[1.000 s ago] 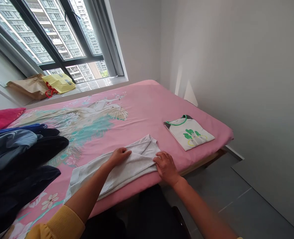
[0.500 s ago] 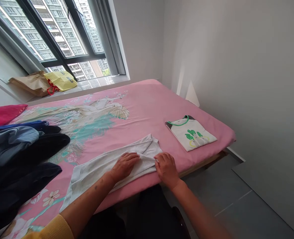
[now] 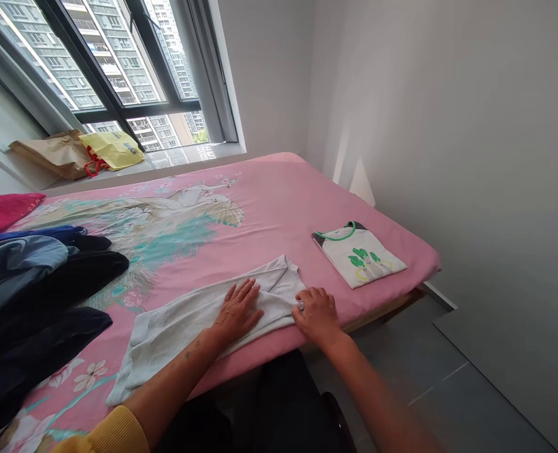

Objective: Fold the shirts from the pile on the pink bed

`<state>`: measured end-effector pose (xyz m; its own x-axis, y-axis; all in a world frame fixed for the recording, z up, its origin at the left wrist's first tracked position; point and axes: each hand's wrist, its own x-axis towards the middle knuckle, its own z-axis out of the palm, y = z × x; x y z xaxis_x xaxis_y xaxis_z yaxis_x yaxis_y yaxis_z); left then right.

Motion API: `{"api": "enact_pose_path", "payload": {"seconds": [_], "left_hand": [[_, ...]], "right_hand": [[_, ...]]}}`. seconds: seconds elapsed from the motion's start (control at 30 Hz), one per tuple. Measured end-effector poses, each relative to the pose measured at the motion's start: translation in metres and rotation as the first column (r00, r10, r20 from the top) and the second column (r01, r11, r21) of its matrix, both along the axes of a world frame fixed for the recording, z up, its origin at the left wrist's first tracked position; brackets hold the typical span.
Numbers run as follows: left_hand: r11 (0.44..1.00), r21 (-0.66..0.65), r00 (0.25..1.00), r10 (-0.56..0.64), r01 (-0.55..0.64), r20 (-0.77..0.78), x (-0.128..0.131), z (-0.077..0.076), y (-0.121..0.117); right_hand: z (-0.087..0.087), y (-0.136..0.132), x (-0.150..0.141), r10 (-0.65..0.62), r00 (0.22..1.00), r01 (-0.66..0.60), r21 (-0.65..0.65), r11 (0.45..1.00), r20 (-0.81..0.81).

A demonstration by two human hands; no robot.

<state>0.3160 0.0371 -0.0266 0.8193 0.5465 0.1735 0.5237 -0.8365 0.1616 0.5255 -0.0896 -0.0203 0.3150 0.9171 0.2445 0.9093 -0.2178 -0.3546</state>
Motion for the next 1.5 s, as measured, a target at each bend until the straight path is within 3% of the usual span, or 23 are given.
{"api": "enact_pose_path", "payload": {"seconds": [0.13, 0.23, 0.37, 0.43, 0.53, 0.6, 0.67, 0.8, 0.9, 0.97, 1.03, 1.1, 1.2, 1.27, 1.37, 1.5], "left_hand": [[0.997, 0.002, 0.997, -0.073, 0.073, -0.020, -0.003, 0.000, -0.007], [0.998, -0.041, 0.998, -0.042, 0.040, -0.049, -0.005, -0.005, -0.008], [0.998, -0.062, 0.998, 0.008, -0.011, -0.057, -0.004, -0.012, -0.005], [0.998, -0.059, 0.999, 0.018, -0.021, -0.046, -0.003, -0.015, -0.006], [0.998, -0.045, 0.999, 0.041, -0.042, -0.025, -0.005, -0.016, -0.014], [0.998, -0.025, 0.998, 0.060, -0.060, -0.017, -0.011, -0.017, -0.021], [0.997, -0.001, 0.997, 0.078, -0.079, -0.023, -0.024, -0.018, -0.026], [0.990, -0.019, 0.986, 0.139, -0.142, -0.093, -0.078, -0.013, -0.024], [0.957, -0.077, 0.949, 0.265, -0.281, -0.168, -0.142, -0.005, -0.015], [0.902, -0.099, 0.896, 0.394, -0.419, -0.206, -0.188, -0.002, -0.009], [0.813, -0.114, 0.814, 0.541, -0.570, -0.213, -0.231, -0.003, -0.007], [0.744, -0.116, 0.751, 0.637, -0.658, -0.175, -0.266, -0.008, -0.012], [0.747, -0.091, 0.752, 0.658, -0.659, -0.041, -0.299, -0.019, -0.029], [0.761, -0.072, 0.758, 0.649, -0.645, 0.066, -0.306, -0.025, -0.039], [0.769, -0.054, 0.748, 0.634, -0.637, 0.195, -0.306, -0.029, -0.047], [0.764, -0.055, 0.714, 0.623, -0.643, 0.319, -0.304, -0.030, -0.048]], "right_hand": [[-0.007, 0.011, 0.001, -0.004, 1.000, 0.008, -0.136, 0.991, 0.031], [-0.011, 0.014, 0.008, -0.027, 0.999, 0.033, -0.191, 0.981, 0.038], [-0.004, 0.015, 0.002, -0.115, 0.990, 0.124, -0.118, 0.985, 0.086], [0.004, 0.018, -0.016, -0.049, 0.997, 0.049, 0.003, 0.999, 0.053], [0.003, 0.025, -0.051, 0.213, 0.977, -0.211, 0.152, 0.966, 0.000], [-0.010, 0.029, -0.071, 0.339, 0.940, -0.339, 0.156, 0.928, 0.026], [-0.030, 0.031, -0.083, 0.372, 0.926, -0.377, 0.087, 0.922, 0.072], [-0.067, 0.033, -0.086, 0.327, 0.929, -0.331, -0.005, 0.944, 0.174], [-0.075, 0.030, -0.084, 0.300, 0.926, -0.305, -0.012, 0.952, 0.231], [-0.076, 0.028, -0.084, 0.296, 0.922, -0.304, -0.009, 0.953, 0.250], [-0.075, 0.027, -0.084, 0.300, 0.921, -0.307, -0.012, 0.952, 0.250], [-0.072, 0.027, -0.085, 0.295, 0.928, -0.300, -0.014, 0.954, 0.228], [-0.056, 0.033, -0.095, 0.273, 0.948, -0.286, 0.058, 0.956, 0.166], [-0.036, 0.041, -0.111, 0.328, 0.939, -0.341, 0.160, 0.926, 0.100], [-0.004, 0.061, -0.155, 0.496, 0.868, -0.477, 0.273, 0.835, -0.001], [0.020, 0.098, -0.223, 0.640, 0.768, -0.616, 0.232, 0.752, -0.034]]}}
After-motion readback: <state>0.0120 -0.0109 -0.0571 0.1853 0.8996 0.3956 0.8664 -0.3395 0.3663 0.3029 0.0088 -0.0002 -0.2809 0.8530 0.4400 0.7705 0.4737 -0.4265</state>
